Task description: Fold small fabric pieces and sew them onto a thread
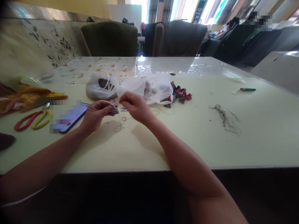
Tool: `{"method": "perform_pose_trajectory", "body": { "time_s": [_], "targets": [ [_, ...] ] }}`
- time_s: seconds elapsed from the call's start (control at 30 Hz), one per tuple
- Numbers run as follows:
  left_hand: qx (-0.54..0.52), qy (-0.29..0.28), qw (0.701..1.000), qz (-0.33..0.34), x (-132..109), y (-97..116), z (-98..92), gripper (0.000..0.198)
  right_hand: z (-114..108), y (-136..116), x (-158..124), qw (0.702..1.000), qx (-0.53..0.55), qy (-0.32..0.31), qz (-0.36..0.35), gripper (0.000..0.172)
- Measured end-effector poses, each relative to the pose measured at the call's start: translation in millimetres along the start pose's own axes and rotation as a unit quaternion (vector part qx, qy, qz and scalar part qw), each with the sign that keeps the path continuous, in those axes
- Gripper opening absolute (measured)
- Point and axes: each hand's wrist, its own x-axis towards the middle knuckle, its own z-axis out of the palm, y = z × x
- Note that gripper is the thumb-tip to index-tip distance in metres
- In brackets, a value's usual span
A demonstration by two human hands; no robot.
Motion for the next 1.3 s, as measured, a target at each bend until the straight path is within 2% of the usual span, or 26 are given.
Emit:
{"method": "perform_pose_trajectory", "body": {
  "time_s": [0.07, 0.2, 0.4, 0.87, 1.07, 1.2, 1.3],
  "targets": [
    [-0.006, -0.002, 1.000, -0.003, -0.3, 1.0, 0.7, 0.030, 2.2, 1.8, 0.0, 1.000, 0.005, -0.016, 0.004, 0.010],
    [-0.010, -0.004, 1.000, -0.002, -0.2, 2.5, 1.3, 0.031, 5.9, 3.1, -0.5, 0.997, -0.061, -0.053, 0.018, 0.013],
    [0.000, 0.008, 1.000, 0.000, 0.7, 1.6, 1.3, 0.033, 4.3, -2.2, -1.6, 0.994, -0.103, -0.021, -0.001, 0.015],
    [0.017, 0.015, 1.000, 0.015, -0.6, 1.3, 1.6, 0.028, 3.0, -7.3, -3.0, 0.990, -0.136, -0.045, -0.009, 0.016],
    [0.045, 0.003, 0.998, 0.051, -1.1, 0.3, 0.3, 0.024, 3.1, -6.2, -2.5, 0.989, -0.137, -0.046, -0.012, 0.016],
    [0.049, 0.004, 0.997, 0.065, -0.3, -1.4, -0.2, 0.023, 8.4, -1.0, -2.2, 0.997, -0.074, -0.026, 0.007, 0.013],
    [0.037, 0.008, 0.998, 0.057, -0.1, -1.2, 0.1, 0.024, 14.8, 4.8, -2.1, 0.994, 0.071, -0.010, 0.077, 0.009]
  ]
}}
